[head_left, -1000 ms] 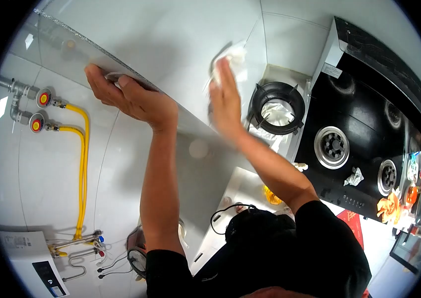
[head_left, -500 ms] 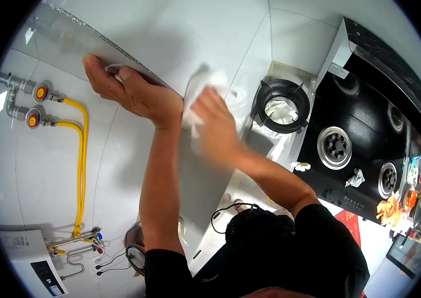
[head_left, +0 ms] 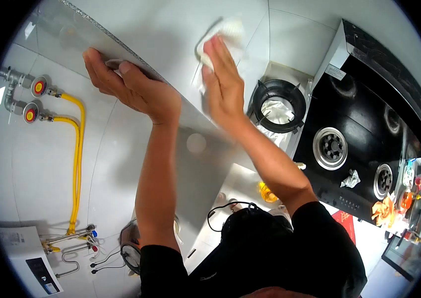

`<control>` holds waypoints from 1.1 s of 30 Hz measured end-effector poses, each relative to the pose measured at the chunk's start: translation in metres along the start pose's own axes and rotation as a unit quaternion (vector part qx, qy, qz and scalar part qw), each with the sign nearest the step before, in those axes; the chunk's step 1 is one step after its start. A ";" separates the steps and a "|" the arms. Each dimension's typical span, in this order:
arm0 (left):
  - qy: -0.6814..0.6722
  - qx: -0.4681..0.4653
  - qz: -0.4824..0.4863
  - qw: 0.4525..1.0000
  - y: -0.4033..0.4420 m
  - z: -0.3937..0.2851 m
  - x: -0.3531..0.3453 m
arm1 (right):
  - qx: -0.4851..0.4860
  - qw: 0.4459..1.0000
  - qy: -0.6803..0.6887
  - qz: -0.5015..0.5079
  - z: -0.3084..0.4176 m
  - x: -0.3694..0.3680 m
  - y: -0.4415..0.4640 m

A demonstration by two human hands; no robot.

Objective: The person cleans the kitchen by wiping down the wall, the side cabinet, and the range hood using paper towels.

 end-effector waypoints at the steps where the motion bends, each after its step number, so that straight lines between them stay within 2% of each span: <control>1: 0.035 -0.004 0.008 0.999 0.001 -0.003 0.000 | 0.003 1.000 0.014 -0.004 -0.003 0.002 0.003; 3: 0.069 -0.010 0.008 0.998 0.006 -0.005 -0.002 | 0.014 0.999 0.028 -0.008 -0.011 0.005 -0.009; 6: 0.084 -0.033 0.013 0.996 0.004 0.000 -0.002 | -0.033 0.998 -0.030 0.044 -0.023 0.001 -0.075; 8: 0.027 -0.038 0.005 0.999 0.004 0.004 0.000 | -0.109 0.984 -0.031 0.139 -0.023 -0.010 -0.092; 9: 0.025 -0.039 0.007 0.999 0.004 0.006 0.000 | -0.111 0.984 -0.031 0.136 -0.018 -0.013 -0.083; 11: 0.083 -0.057 0.027 0.995 0.000 0.007 -0.001 | 0.025 0.997 -0.005 0.069 0.012 -0.018 -0.052; 12: 0.077 -0.054 0.034 0.995 0.000 0.005 0.000 | 0.017 0.998 -0.010 0.065 0.011 -0.025 -0.044; 14: 0.126 -0.012 0.051 0.991 0.003 0.003 -0.002 | 0.083 0.996 -0.005 0.041 0.012 -0.029 -0.037; 15: 0.167 -0.109 0.052 0.979 0.000 0.005 -0.003 | 0.075 0.997 -0.015 0.031 0.002 -0.025 -0.043; 18: 0.135 -0.092 0.054 0.985 0.003 -0.001 -0.006 | -0.097 0.995 -0.006 0.010 -0.074 -0.032 -0.101; 20: 0.061 -0.043 0.032 0.997 0.004 -0.006 -0.005 | -0.234 0.972 0.016 0.015 -0.114 -0.031 -0.146; 21: 0.062 -0.042 0.038 0.997 0.002 -0.006 -0.005 | -0.257 0.966 -0.028 0.004 -0.131 -0.029 -0.164; 22: 0.071 -0.045 0.037 0.996 0.002 -0.004 -0.004 | -0.298 0.953 0.039 -0.028 -0.147 -0.026 -0.175; 23: 0.078 -0.050 0.032 0.995 0.003 -0.003 -0.004 | -0.297 0.954 0.039 -0.032 -0.161 -0.029 -0.179; 24: 0.072 -0.051 0.032 0.996 0.004 0.003 -0.002 | -0.402 0.913 0.044 -0.043 -0.186 -0.031 -0.187; 25: 0.138 -0.102 0.047 0.984 0.003 0.005 -0.001 | -0.503 0.861 0.048 -0.056 -0.201 -0.029 -0.190; 26: 0.203 -0.152 0.060 0.965 0.001 0.006 -0.003 | -0.500 0.862 0.047 -0.062 -0.205 -0.030 -0.183; 27: 0.198 -0.153 0.058 0.967 0.002 0.001 -0.004 | -0.507 0.859 0.038 -0.057 -0.206 -0.033 -0.172; 28: 0.174 -0.116 0.047 0.977 0.003 0.000 -0.003 | -0.516 0.855 0.028 -0.050 -0.204 -0.036 -0.159; 29: 0.152 -0.077 0.041 0.985 0.002 0.001 -0.001 | -0.464 0.884 0.027 -0.046 -0.182 -0.034 -0.130; 31: 0.140 -0.072 0.039 0.987 0.003 0.004 -0.003 | -0.374 0.926 0.052 -0.019 -0.116 -0.026 -0.071; 32: 0.136 -0.069 0.041 0.988 0.002 0.005 -0.003 | -0.271 0.962 -0.020 -0.008 -0.096 -0.028 -0.051; 33: 0.131 -0.066 0.042 0.988 0.001 0.005 -0.003 | -0.218 0.975 0.002 -0.033 -0.089 -0.026 -0.041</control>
Point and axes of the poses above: each hand's wrist, its own y-axis towards the middle knuckle, its own x-axis out of the back of the hand, z = x × y, the point moved 6 cm from there along y, towards the middle knuckle, and after that the axes turned 9 degrees about -x, right-handed, at the moved point
